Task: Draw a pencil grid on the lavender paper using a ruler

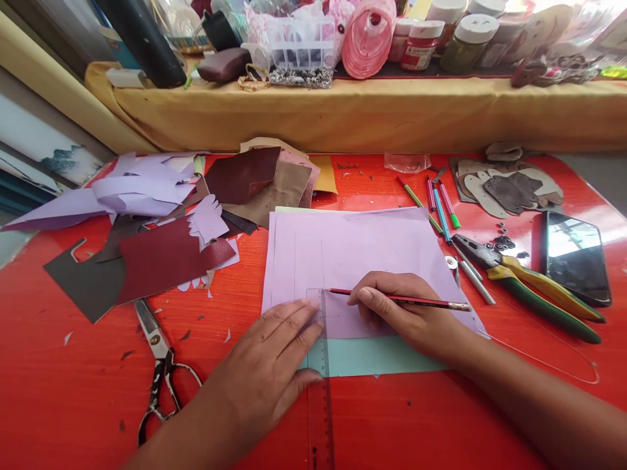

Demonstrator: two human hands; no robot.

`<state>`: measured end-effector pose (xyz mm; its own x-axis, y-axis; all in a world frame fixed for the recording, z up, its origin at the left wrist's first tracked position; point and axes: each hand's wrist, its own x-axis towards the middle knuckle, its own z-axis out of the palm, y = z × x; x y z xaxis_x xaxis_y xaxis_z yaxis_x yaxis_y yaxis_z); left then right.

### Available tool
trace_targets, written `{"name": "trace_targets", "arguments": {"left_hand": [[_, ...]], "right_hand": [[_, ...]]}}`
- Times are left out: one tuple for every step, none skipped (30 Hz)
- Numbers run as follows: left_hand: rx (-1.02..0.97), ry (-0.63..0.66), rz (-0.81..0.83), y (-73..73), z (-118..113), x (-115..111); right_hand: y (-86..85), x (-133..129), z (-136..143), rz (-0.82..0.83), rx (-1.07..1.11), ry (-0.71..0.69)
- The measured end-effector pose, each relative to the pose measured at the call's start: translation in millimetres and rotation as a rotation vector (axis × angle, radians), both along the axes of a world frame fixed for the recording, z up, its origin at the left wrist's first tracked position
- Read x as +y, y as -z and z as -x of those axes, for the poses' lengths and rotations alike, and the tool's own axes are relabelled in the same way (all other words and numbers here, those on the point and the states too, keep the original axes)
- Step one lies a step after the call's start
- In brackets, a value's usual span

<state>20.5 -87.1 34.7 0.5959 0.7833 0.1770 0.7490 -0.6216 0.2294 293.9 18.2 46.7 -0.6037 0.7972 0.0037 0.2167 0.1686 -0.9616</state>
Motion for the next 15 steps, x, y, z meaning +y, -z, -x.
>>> {"name": "trace_targets", "arguments": {"left_hand": [[0.001, 0.0, -0.002, 0.5, -0.3, -0.2], [0.001, 0.0, -0.007, 0.9, -0.6, -0.5], [0.002, 0.0, -0.012, 1.3, -1.0, -0.6], [0.003, -0.001, -0.016, 1.5, -1.4, -0.7], [0.004, -0.001, -0.02, 1.7, -1.8, -0.8], [0.006, -0.001, -0.024, 1.7, -2.1, -0.8], [0.009, 0.0, -0.028, 1.5, -2.3, -0.7], [0.013, 0.002, -0.03, 1.1, -2.4, -0.5], [0.017, 0.003, -0.033, 0.7, -2.4, -0.4], [0.02, 0.004, -0.036, 0.2, -2.4, -0.2], [0.022, 0.006, -0.04, -0.2, -2.3, 0.1], [0.023, 0.008, -0.045, -0.7, -2.2, 0.3], [0.024, 0.01, -0.05, -1.1, -2.2, 0.5], [0.028, 0.012, -0.053, -1.4, -2.1, 0.8], [0.032, 0.015, -0.057, -1.8, -2.0, 1.1]], "right_hand": [[-0.2, 0.0, 0.1, -0.004, -0.001, 0.0], [-0.5, 0.0, 0.3, -0.007, -0.003, 0.001], [-0.8, 0.0, 0.4, -0.009, -0.005, 0.001], [-1.1, 0.1, 0.6, -0.01, -0.009, 0.0], [-1.4, 0.1, 0.7, -0.01, -0.012, -0.001], [-1.7, 0.1, 0.9, -0.01, -0.014, -0.002], [-1.8, 0.1, 1.1, -0.009, -0.015, -0.003], [-1.8, 0.1, 1.3, -0.01, -0.015, -0.004], [-1.7, 0.1, 1.4, -0.012, -0.013, -0.005], [-1.4, 0.1, 1.5, -0.015, -0.011, -0.005], [-1.1, 0.2, 1.5, -0.018, -0.011, -0.005], [-0.7, 0.3, 1.4, -0.021, -0.012, -0.003], [-0.3, 0.4, 1.3, -0.025, -0.014, -0.002], [-0.1, 0.6, 1.3, -0.027, -0.017, -0.001], [0.1, 0.6, 1.3, -0.028, -0.019, 0.0]]}}
